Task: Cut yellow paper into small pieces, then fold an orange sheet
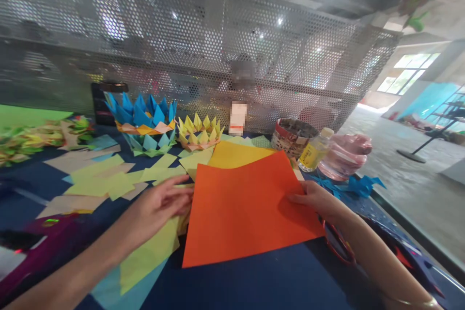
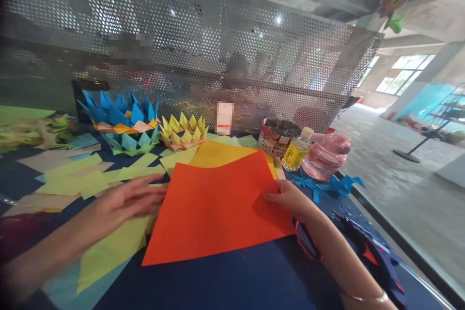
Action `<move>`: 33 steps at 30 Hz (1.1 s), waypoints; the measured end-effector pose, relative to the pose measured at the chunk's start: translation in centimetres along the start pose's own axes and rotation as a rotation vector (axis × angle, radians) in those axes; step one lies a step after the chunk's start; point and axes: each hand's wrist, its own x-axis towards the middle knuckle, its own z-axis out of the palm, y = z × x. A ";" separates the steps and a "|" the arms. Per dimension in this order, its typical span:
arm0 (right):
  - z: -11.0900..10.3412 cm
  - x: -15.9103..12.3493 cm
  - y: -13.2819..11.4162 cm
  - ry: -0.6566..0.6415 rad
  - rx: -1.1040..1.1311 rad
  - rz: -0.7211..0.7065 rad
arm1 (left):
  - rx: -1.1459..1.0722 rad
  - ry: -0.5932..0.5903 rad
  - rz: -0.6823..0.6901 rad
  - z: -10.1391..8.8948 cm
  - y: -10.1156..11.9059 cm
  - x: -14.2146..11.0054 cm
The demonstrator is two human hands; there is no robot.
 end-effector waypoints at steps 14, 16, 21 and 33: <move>-1.1 0.8 0.9 -0.026 -0.130 0.007 | 1.073 -0.056 0.305 -5.9 -4.2 0.9; -1.1 0.8 0.8 -0.023 -0.146 0.008 | 1.077 -0.097 0.310 -6.1 -4.6 1.9; -1.0 0.5 0.6 -0.039 -0.140 -0.004 | 1.021 -0.098 0.254 -5.5 -3.7 3.3; -0.7 0.4 0.2 -0.008 -0.136 -0.002 | 1.070 -0.130 0.217 -4.9 -1.9 5.8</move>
